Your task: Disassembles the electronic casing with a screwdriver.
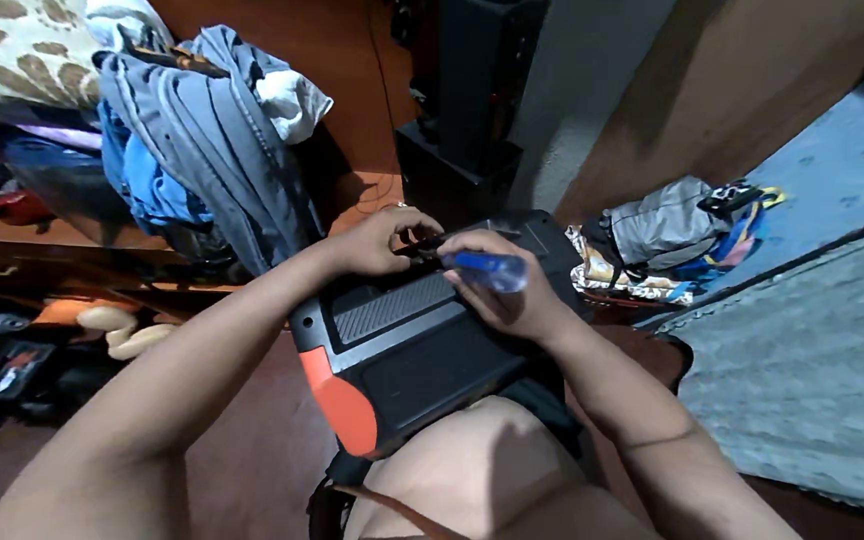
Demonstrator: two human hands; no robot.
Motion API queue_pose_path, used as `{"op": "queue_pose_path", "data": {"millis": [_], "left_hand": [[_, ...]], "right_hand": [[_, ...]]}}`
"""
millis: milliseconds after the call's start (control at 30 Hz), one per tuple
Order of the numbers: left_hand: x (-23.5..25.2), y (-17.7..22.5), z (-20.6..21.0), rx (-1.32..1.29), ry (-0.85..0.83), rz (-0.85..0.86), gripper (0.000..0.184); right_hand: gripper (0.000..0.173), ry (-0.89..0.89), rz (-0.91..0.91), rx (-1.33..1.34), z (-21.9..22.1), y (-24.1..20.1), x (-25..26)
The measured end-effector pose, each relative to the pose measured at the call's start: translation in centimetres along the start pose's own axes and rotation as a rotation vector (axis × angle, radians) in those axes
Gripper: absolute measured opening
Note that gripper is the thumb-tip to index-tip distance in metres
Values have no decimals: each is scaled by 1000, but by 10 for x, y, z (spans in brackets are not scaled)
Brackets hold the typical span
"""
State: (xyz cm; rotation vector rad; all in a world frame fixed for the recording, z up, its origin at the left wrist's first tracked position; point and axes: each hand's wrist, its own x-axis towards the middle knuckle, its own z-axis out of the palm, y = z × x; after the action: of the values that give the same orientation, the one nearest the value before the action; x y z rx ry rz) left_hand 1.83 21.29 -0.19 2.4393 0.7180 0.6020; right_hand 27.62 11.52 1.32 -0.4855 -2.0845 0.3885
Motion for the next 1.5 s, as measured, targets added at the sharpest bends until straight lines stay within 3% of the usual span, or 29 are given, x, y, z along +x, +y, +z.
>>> {"op": "queue_pose_path", "data": {"millis": [67, 233, 333, 467, 667, 800, 1367, 1500], "left_hand": [[-1, -2, -2, -30, -14, -79, 62], [1, -5, 0, -80, -49, -171, 59], [3, -2, 1, -54, -120, -266, 56], [6, -2, 4, 20, -246, -396, 65], [12, 4, 3, 109, -347, -499, 77], [14, 5, 5, 118, -366, -514, 79], [11, 10, 5, 137, -373, -488, 84], [14, 19, 5, 168, -394, -472, 87]], "right_hand": [[27, 109, 25, 178, -6, 0, -6], [21, 380, 42, 356, -33, -4, -13], [22, 476, 41, 335, -60, -1, -23], [21, 559, 64, 182, -98, -2, -37], [18, 556, 122, -91, -121, 1, -51], [16, 561, 72, -83, -122, 13, -51], [22, 468, 112, -91, -114, -8, -53], [24, 288, 202, -8, -117, 29, -53]]}}
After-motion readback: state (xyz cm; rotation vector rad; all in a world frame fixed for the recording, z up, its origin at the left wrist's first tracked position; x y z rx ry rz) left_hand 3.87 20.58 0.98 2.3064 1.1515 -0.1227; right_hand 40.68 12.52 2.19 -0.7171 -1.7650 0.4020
